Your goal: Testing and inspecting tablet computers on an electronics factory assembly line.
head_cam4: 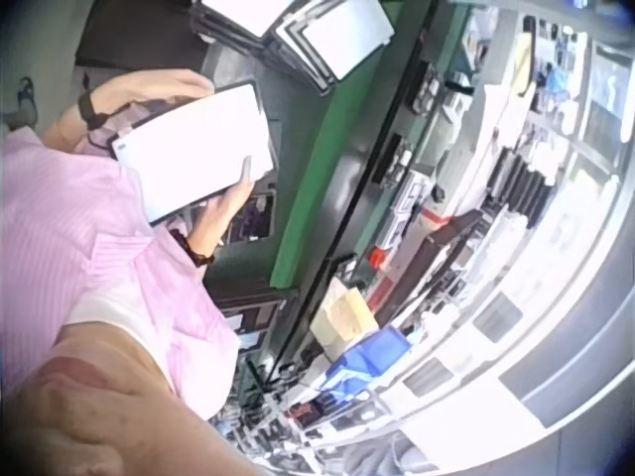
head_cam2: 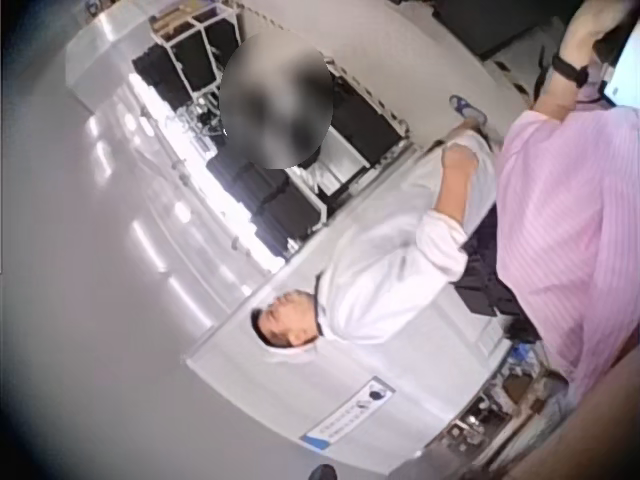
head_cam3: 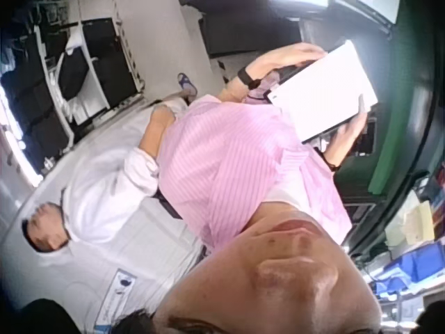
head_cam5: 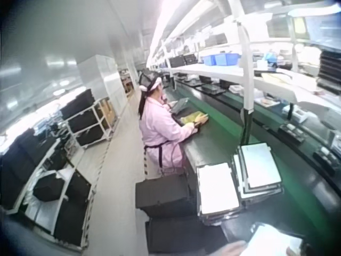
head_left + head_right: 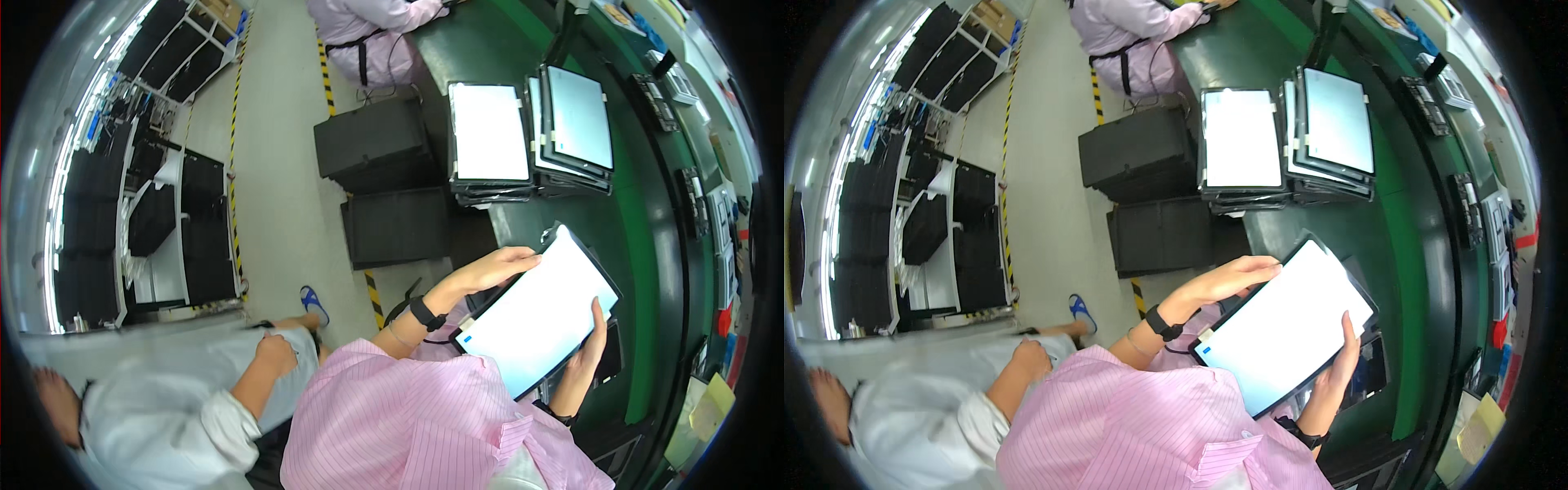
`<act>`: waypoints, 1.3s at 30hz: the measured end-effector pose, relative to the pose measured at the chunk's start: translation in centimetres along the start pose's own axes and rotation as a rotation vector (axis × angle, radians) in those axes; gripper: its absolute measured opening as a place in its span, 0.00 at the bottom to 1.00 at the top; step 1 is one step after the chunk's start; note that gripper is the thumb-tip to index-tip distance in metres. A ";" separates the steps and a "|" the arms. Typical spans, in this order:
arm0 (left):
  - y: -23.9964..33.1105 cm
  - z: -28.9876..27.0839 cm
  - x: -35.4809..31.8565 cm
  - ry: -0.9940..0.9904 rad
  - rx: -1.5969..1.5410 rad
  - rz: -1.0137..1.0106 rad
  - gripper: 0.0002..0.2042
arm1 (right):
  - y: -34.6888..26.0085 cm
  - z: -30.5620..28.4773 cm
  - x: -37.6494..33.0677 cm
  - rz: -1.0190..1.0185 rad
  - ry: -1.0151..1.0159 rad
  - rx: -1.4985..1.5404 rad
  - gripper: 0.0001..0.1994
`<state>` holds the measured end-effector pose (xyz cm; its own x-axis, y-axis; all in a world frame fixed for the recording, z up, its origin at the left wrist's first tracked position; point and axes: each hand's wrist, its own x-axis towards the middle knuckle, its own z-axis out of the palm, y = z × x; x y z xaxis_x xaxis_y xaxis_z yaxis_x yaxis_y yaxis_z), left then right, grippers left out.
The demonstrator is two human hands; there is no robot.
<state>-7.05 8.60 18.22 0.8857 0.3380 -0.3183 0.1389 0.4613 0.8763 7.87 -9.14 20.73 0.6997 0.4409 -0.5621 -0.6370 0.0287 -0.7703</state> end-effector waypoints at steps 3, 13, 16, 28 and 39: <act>-3.2 -5.2 -1.6 -0.078 -0.099 0.079 0.18 | 0.2 -2.3 0.5 0.106 0.003 0.086 0.21; -38.4 -35.2 1.7 1.109 0.599 -0.813 0.39 | 0.4 -6.1 3.2 -0.305 0.443 0.049 0.25; -46.6 -39.5 4.2 1.044 0.689 -1.022 0.43 | 2.5 -6.4 3.9 -0.448 0.590 -0.286 0.27; -36.1 -34.7 -10.3 1.235 0.918 -0.337 0.23 | 0.8 -7.0 2.5 -0.314 0.493 0.084 0.20; 4.5 -19.1 -10.5 1.193 1.122 0.683 0.10 | -1.4 -7.8 -3.9 -0.660 0.688 0.586 0.24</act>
<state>-24.19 22.77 18.61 0.2081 0.8039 0.5572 0.5779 -0.5606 0.5931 8.56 -17.90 21.70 0.8713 -0.4014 -0.2821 -0.0019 0.5722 -0.8201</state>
